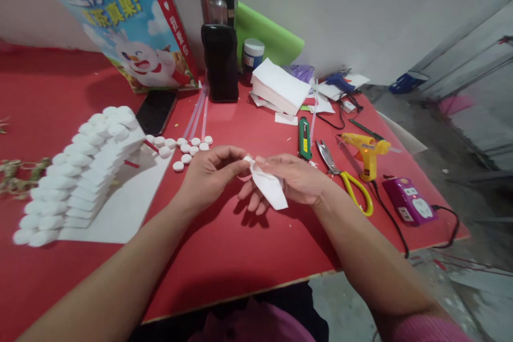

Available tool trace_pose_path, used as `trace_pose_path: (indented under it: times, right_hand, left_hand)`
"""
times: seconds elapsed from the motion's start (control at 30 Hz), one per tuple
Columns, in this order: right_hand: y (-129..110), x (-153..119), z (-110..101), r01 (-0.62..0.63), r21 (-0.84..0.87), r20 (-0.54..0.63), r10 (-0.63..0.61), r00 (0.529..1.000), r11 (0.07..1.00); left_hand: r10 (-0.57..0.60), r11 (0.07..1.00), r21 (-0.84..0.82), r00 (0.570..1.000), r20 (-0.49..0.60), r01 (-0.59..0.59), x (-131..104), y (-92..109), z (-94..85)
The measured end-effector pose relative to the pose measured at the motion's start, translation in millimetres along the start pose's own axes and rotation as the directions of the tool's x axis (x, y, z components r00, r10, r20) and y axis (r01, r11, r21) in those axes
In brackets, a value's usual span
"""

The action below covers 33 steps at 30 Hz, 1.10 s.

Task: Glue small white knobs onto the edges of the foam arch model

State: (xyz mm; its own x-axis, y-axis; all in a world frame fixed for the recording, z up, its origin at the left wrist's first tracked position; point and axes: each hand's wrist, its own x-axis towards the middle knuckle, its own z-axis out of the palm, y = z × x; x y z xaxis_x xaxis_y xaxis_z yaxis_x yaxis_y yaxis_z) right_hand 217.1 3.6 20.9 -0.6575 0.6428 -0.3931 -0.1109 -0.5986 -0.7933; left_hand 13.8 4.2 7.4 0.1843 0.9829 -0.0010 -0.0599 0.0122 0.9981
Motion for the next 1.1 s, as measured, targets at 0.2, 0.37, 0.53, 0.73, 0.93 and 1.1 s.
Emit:
trace_pose_path:
  times: [0.2, 0.37, 0.53, 0.73, 0.93, 1.1]
  right_hand:
    - [4, 0, 9, 0.128, -0.211, -0.186, -0.168, 0.968, 0.969]
    - [13, 2, 15, 0.202, -0.562, -0.337, -0.445, 0.83, 0.802]
    - [19, 1, 20, 0.228, -0.777, -0.291, -0.656, 0.697, 0.587]
    - [17, -2, 20, 0.271, -0.848, -0.164, -0.711, 0.683, 0.455]
    - [20, 1, 14, 0.24, -0.919, -0.114, -0.793, 0.598, 0.313]
    - [22, 3, 15, 0.166, -0.936, -0.169, -0.809, 0.563, 0.311]
  left_hand:
    - [-0.036, 0.999, 0.014, 0.999, -0.037, 0.036, -1, 0, 2.3]
    - [-0.103, 0.994, -0.039, 0.992, -0.07, 0.101, -3, -2, 7.4]
    - [-0.03, 0.999, -0.024, 0.99, -0.137, 0.027, -4, -1, 12.1]
    - [0.006, 0.999, -0.033, 0.99, -0.143, -0.011, -9, 0, 12.2]
    - [0.172, 0.985, 0.049, 0.976, -0.132, -0.167, -13, -3, 16.2]
    - [0.432, 0.868, 0.305, 0.899, -0.073, -0.393, -14, -13, 16.8]
